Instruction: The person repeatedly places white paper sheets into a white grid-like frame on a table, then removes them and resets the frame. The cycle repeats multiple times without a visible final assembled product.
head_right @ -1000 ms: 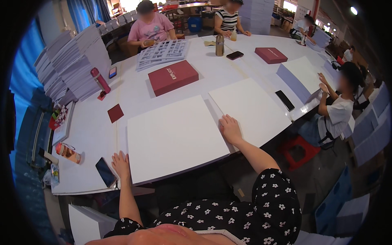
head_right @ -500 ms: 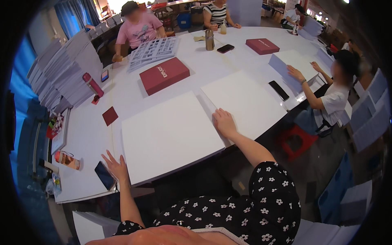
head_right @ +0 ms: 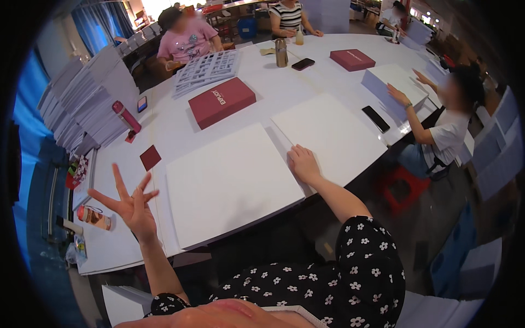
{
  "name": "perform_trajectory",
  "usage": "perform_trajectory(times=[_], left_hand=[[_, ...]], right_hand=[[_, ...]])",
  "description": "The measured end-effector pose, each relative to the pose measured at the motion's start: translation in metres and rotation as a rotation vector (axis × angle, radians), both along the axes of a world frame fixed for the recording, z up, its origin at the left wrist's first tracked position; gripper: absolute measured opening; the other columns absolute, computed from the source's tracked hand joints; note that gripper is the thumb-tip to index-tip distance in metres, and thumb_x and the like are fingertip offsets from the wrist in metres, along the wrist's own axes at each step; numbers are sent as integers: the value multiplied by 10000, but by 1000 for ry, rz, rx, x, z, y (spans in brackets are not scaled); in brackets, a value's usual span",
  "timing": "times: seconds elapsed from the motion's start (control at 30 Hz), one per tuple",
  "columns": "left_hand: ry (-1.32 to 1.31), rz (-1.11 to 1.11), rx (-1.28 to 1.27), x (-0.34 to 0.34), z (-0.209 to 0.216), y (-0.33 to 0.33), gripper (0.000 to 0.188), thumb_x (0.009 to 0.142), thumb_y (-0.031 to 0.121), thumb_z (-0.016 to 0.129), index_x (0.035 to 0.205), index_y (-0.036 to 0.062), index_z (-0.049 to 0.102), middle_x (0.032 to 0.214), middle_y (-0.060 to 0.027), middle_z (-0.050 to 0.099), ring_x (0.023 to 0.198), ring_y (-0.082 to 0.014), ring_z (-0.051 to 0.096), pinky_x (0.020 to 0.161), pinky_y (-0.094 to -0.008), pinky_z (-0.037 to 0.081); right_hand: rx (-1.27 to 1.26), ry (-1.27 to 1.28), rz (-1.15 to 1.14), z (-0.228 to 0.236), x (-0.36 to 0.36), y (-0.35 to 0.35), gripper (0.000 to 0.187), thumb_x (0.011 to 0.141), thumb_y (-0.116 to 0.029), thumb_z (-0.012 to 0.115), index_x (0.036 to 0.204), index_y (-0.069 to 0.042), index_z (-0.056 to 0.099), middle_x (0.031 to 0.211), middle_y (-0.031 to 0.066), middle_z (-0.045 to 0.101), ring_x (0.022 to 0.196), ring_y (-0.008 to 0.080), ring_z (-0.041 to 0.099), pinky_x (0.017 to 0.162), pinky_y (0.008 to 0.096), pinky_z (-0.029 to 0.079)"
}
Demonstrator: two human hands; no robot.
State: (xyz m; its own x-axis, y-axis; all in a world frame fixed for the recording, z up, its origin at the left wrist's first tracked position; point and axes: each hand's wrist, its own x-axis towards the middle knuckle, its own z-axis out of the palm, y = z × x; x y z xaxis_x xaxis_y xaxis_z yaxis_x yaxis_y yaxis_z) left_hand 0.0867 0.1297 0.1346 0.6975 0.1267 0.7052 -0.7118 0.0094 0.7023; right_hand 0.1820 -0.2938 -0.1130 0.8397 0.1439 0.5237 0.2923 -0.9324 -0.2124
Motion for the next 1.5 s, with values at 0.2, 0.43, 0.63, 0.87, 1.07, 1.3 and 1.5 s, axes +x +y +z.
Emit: perform_trajectory(times=[0.2,0.43,0.63,0.87,1.07,1.3,1.5], left_hand=[[83,-890,-133,-43,45,-70,1102,940,-130,400,1351,546,-367,1521,-410,32,938,-364,708,655,-383,635],[110,-1114,103,-50,50,-102,1166,913,-186,398,1320,598,-363,1527,-399,-51,950,-378,703,696,-384,628],[100,-832,190,-46,36,-90,1162,926,-141,448,1331,600,-351,1578,-283,-154,1200,-381,588,860,-431,576],[120,68,54,40,-15,18,792,1020,311,510,1577,238,-48,1625,-169,-56,1409,-375,352,1109,-477,322],[398,662,511,90,-215,168,724,999,171,515,1569,93,77,1605,-189,136,1441,-361,268,1148,-451,295],[583,863,1134,78,-280,138,639,913,103,591,1485,32,314,1463,-178,425,1323,-304,438,1050,-451,357],[613,850,956,77,-276,135,529,913,90,583,1414,40,420,1423,-162,478,1315,-298,448,1086,-448,302]], right_hand=[[-3,33,-12,2,-1,-2,245,875,-150,581,1111,-85,596,1273,144,591,1266,329,504,1042,455,378],[-3,20,-25,2,0,-4,242,861,-144,586,1097,-89,596,1265,142,593,1257,332,510,1038,458,383],[-5,-21,-17,-1,2,0,247,848,-141,589,1089,-85,588,1238,139,600,1255,331,512,1031,461,389],[0,4,-48,2,-2,-6,221,874,-144,578,1085,-81,592,1257,144,596,1272,322,502,1052,453,375],[16,7,-10,2,5,11,231,882,-145,575,1104,-84,592,1261,142,595,1274,320,501,1050,453,375],[-112,411,-12,23,22,-7,297,861,-185,625,1145,-97,615,1243,132,616,1239,310,531,994,416,434],[65,383,-37,81,129,-20,431,851,-223,692,1248,-90,588,1190,155,662,1075,341,635,929,417,492]])
